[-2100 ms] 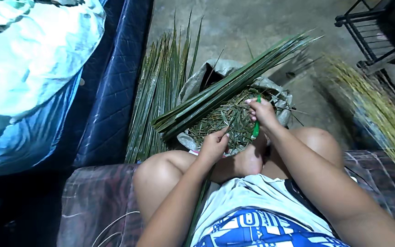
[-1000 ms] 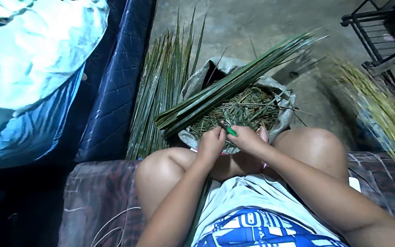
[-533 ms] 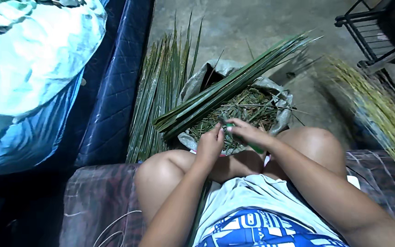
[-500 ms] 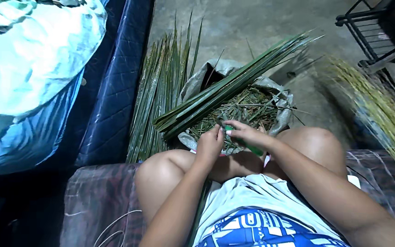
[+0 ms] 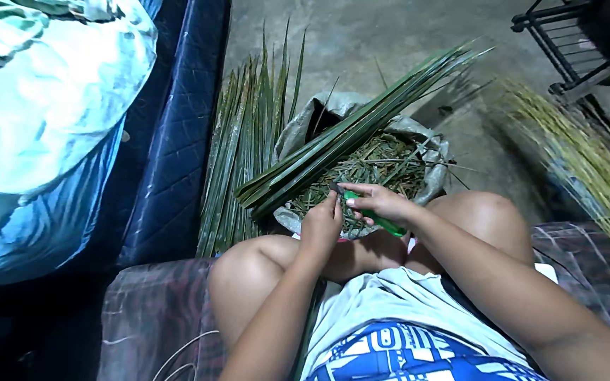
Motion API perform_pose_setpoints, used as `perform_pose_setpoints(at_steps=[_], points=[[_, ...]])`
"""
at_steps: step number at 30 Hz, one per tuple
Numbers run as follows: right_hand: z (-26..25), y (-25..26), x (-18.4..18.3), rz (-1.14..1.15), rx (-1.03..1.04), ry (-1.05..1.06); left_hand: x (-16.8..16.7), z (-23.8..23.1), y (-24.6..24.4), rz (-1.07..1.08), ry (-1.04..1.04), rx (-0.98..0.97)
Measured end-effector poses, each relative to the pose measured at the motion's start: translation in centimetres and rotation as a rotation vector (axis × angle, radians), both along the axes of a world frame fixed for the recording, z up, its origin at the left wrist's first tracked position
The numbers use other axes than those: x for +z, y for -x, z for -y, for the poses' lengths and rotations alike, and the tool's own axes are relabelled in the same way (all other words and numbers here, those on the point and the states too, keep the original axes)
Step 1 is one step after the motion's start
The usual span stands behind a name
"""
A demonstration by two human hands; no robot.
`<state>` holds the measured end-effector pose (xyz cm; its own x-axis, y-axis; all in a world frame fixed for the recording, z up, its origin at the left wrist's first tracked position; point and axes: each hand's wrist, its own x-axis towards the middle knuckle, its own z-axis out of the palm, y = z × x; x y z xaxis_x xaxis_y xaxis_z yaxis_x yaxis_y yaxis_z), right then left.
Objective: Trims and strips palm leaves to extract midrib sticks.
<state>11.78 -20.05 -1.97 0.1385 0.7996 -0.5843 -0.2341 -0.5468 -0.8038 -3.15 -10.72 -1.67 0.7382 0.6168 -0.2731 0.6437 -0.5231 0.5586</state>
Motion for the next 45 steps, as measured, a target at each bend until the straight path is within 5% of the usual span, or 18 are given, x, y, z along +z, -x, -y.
perform_pose_setpoints(at_steps=[8,14,22,34,41,45], points=[[0.1,-3.6,-0.2,0.016,-0.261,-0.069,-0.5,0.1,0.4,0.091,-0.019,-0.026],[1.1,-5.6,0.0,0.291,-0.606,-0.160,-0.8,-0.2,0.7,0.171,0.112,0.010],[0.7,-0.6,0.2,-0.071,0.085,-0.087,-0.8,-0.9,0.6,0.329,0.479,0.172],[1.3,-4.6,0.9,0.052,-0.193,-0.156,-0.7,-0.8,0.7,0.472,0.738,0.178],[1.6,-8.3,1.1,0.279,-0.683,-0.265,-0.7,-0.6,0.8,0.450,0.754,0.183],[2.2,-5.1,1.1,0.060,-0.282,-0.178,-0.9,-0.6,0.6,0.418,0.713,0.188]])
